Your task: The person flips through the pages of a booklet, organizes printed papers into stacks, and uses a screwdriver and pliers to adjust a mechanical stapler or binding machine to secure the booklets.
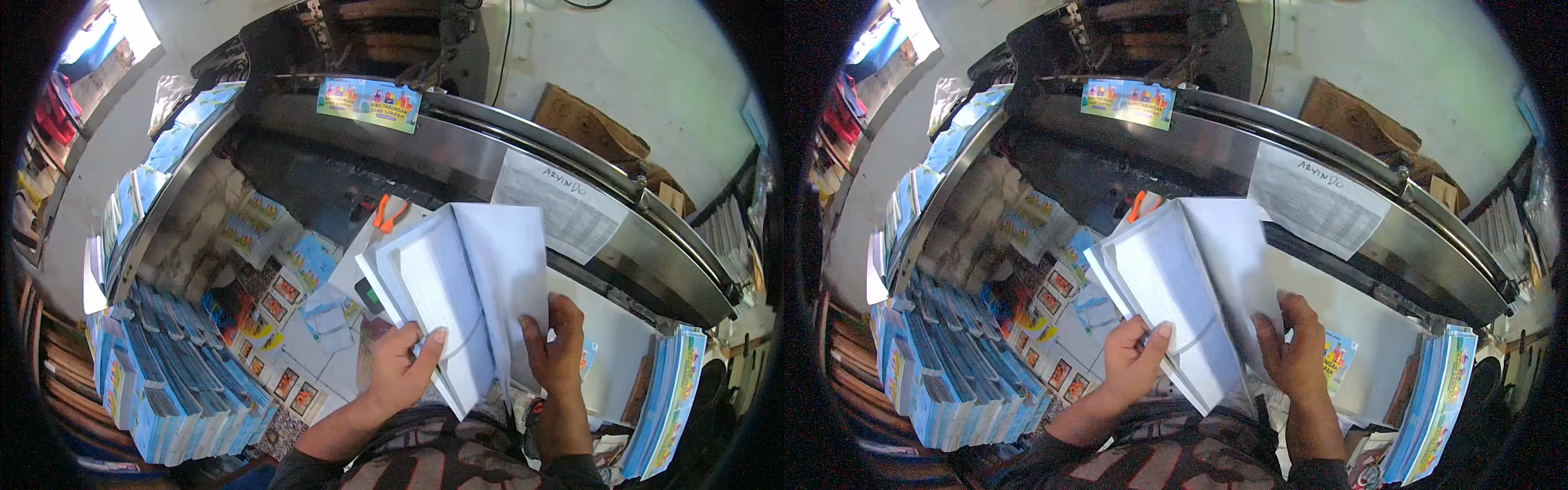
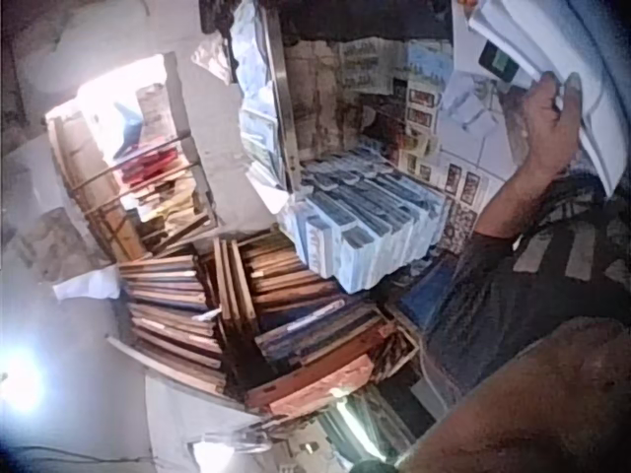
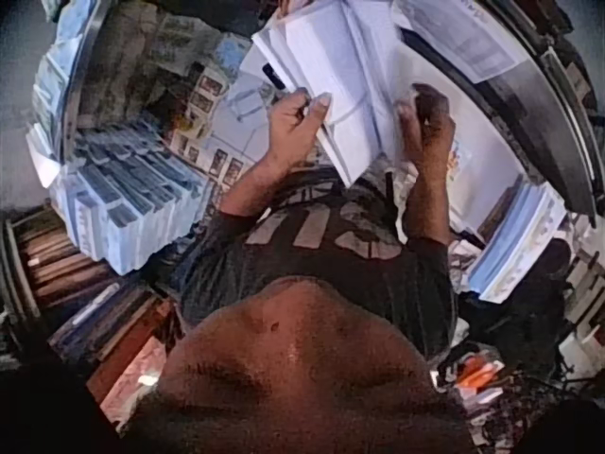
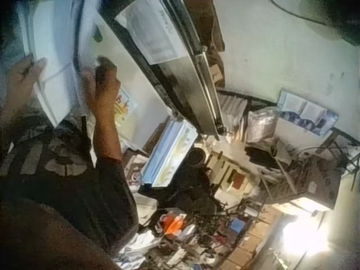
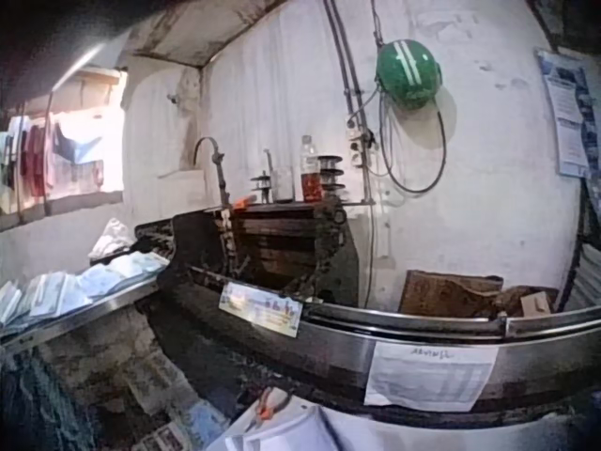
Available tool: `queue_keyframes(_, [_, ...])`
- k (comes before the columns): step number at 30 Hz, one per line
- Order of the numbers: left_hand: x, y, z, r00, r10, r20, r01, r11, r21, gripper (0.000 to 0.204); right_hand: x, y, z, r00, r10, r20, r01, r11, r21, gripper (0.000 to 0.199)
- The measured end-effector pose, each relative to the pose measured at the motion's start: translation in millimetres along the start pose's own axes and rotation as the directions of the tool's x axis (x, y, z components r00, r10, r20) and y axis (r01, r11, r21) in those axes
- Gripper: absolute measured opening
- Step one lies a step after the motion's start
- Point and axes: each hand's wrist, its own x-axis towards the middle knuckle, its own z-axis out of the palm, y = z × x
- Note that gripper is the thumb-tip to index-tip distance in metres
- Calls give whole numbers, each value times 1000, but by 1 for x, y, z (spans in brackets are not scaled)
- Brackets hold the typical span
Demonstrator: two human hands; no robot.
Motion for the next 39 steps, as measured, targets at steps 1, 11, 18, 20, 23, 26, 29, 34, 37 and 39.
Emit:
queue_keyframes(1, [-1,0,0,1000,4,4,-4,999,38,15,-2,8,2,999,-40,-32,39,999,-31,32])
queue_keyframes(11, [-1,18,8,967,247,68,-256,931,259,12,-7,-46,-7,933,-209,292,259,955,-144,27])
queue_keyframes(18, [-6,12,11,962,268,48,-271,921,282,12,-16,-32,0,967,-128,218,146,987,-69,21])
queue_keyframes(20, [-8,11,10,961,273,42,-272,913,305,12,-15,-35,-3,973,-19,229,26,999,-27,22])
queue_keyframes(23, [-9,8,10,966,257,35,-255,921,294,12,-14,-33,-5,957,94,276,-103,995,18,25])
queue_keyframes(26, [-8,5,10,973,230,29,-230,941,247,13,-15,-22,-5,963,79,257,-118,983,142,29])
queue_keyframes(29, [-8,6,6,987,156,34,-160,960,229,13,-15,-7,-5,971,65,231,-123,961,247,32])
queue_keyframes(34, [-8,3,5,989,149,13,-149,969,196,12,-14,-23,-4,992,118,-41,-122,988,-93,24])
queue_keyframes(37, [-7,0,5,990,132,54,-140,970,197,13,-13,-12,-8,995,-99,5,97,957,-273,31])
queue_keyframes(39, [-7,2,5,989,131,68,-142,972,188,13,-11,-18,-13,960,-223,169,268,906,-329,36])
